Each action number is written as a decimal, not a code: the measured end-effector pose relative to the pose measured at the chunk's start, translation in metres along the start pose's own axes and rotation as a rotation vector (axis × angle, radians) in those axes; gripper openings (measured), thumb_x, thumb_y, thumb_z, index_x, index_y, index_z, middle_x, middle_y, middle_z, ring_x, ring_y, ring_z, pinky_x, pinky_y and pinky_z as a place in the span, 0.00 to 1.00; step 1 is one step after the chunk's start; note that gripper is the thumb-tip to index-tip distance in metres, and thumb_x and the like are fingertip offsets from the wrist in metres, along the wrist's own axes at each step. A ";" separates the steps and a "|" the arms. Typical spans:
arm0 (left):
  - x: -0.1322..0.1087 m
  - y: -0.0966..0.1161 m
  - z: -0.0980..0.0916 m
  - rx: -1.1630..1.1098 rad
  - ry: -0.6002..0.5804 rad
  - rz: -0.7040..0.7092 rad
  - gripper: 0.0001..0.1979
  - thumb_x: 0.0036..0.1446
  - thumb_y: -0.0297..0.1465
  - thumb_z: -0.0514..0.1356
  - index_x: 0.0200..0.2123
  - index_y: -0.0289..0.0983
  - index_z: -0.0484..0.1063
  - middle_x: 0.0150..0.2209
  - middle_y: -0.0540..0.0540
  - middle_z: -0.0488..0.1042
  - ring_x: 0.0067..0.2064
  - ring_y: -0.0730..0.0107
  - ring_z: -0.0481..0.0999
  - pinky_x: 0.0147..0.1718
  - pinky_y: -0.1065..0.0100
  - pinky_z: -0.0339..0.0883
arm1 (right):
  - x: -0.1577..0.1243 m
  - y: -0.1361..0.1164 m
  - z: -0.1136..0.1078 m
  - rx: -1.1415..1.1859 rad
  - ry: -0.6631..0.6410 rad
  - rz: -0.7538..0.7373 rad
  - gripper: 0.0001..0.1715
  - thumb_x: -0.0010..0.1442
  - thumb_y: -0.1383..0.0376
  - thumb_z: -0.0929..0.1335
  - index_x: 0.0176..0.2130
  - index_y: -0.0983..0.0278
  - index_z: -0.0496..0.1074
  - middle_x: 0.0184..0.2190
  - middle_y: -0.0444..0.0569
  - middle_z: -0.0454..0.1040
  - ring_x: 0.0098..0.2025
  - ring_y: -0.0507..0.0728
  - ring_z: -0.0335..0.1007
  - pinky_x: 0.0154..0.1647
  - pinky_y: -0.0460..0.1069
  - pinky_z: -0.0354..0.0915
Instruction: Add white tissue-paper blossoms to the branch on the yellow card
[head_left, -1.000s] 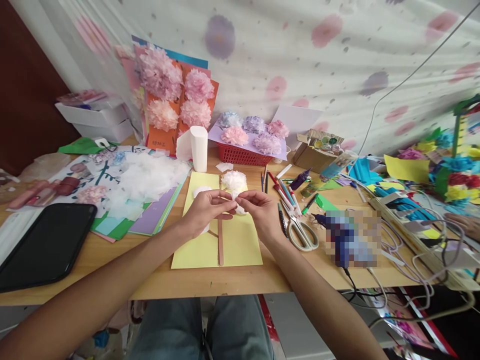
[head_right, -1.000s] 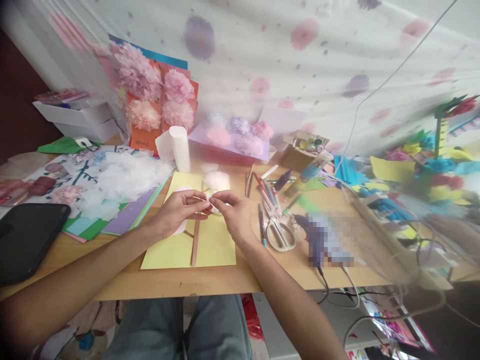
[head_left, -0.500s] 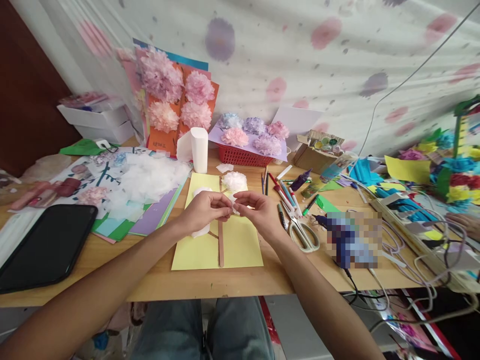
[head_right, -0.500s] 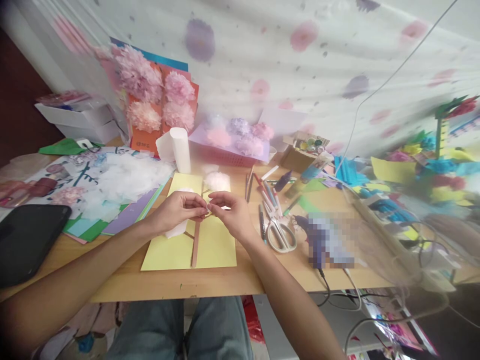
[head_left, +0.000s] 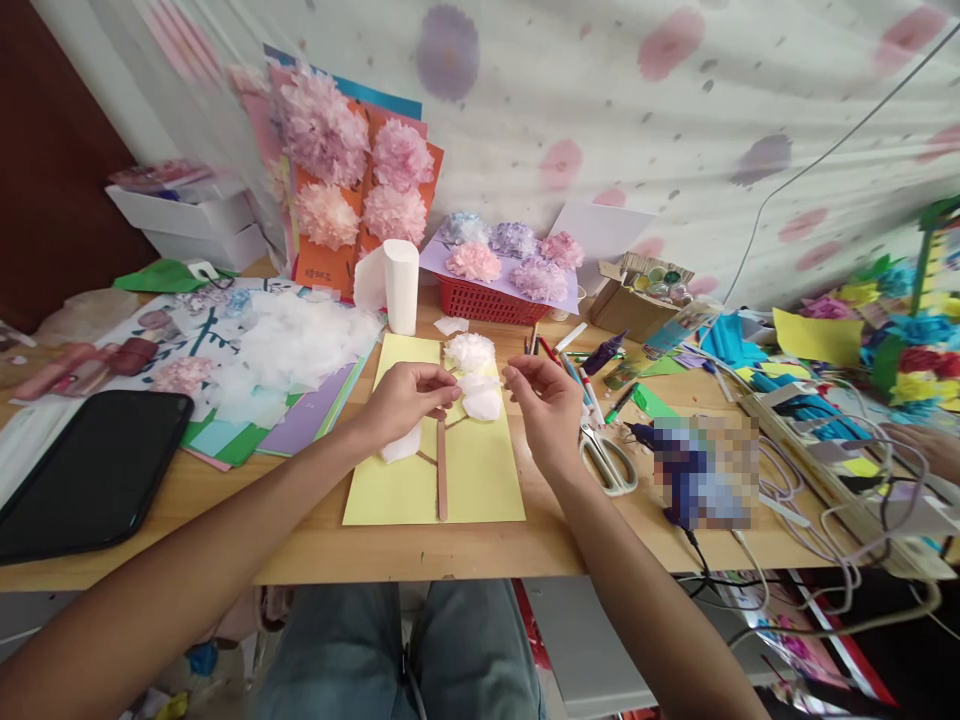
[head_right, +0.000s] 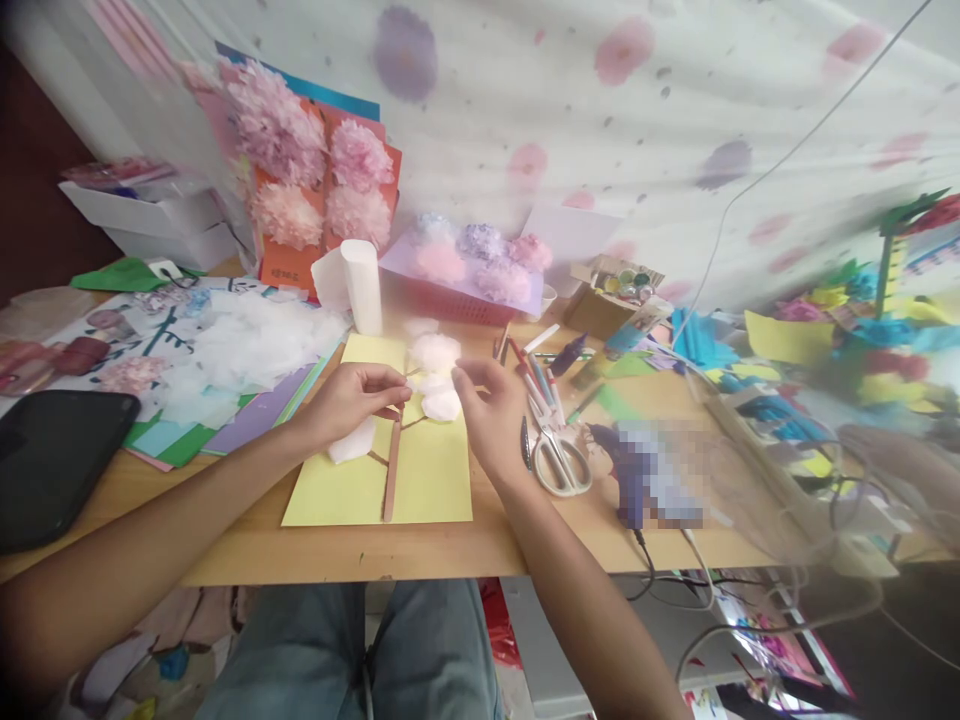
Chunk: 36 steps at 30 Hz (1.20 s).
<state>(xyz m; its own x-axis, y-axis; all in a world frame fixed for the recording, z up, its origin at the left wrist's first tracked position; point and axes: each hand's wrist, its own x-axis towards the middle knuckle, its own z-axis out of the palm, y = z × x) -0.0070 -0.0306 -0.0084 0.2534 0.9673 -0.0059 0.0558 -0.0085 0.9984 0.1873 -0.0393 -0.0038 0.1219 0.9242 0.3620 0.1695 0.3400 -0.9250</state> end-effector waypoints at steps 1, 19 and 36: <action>0.002 -0.002 -0.002 0.040 0.013 0.004 0.14 0.50 0.40 0.68 0.32 0.34 0.79 0.33 0.46 0.77 0.35 0.69 0.75 0.36 0.65 0.75 | -0.003 -0.003 -0.002 -0.090 -0.009 -0.063 0.06 0.60 0.63 0.71 0.37 0.62 0.77 0.34 0.48 0.80 0.35 0.55 0.76 0.34 0.48 0.71; 0.047 -0.010 -0.012 0.516 -0.092 0.039 0.11 0.49 0.38 0.66 0.28 0.35 0.80 0.29 0.48 0.78 0.32 0.65 0.72 0.33 0.67 0.60 | -0.047 -0.010 -0.008 -0.830 -0.940 -1.350 0.13 0.69 0.70 0.64 0.32 0.65 0.71 0.29 0.47 0.71 0.29 0.54 0.67 0.22 0.50 0.59; 0.053 -0.018 -0.009 0.541 -0.135 0.077 0.09 0.50 0.37 0.65 0.28 0.37 0.82 0.30 0.46 0.82 0.35 0.62 0.76 0.34 0.66 0.61 | -0.004 0.012 -0.003 -0.128 -0.005 -0.254 0.06 0.67 0.61 0.66 0.38 0.60 0.68 0.31 0.45 0.74 0.30 0.54 0.75 0.31 0.51 0.74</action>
<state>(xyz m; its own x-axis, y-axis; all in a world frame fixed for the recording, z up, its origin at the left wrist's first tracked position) -0.0033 0.0229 -0.0266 0.3957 0.9181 0.0238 0.5104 -0.2413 0.8254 0.1912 -0.0398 -0.0159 0.0551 0.8131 0.5796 0.3158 0.5364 -0.7826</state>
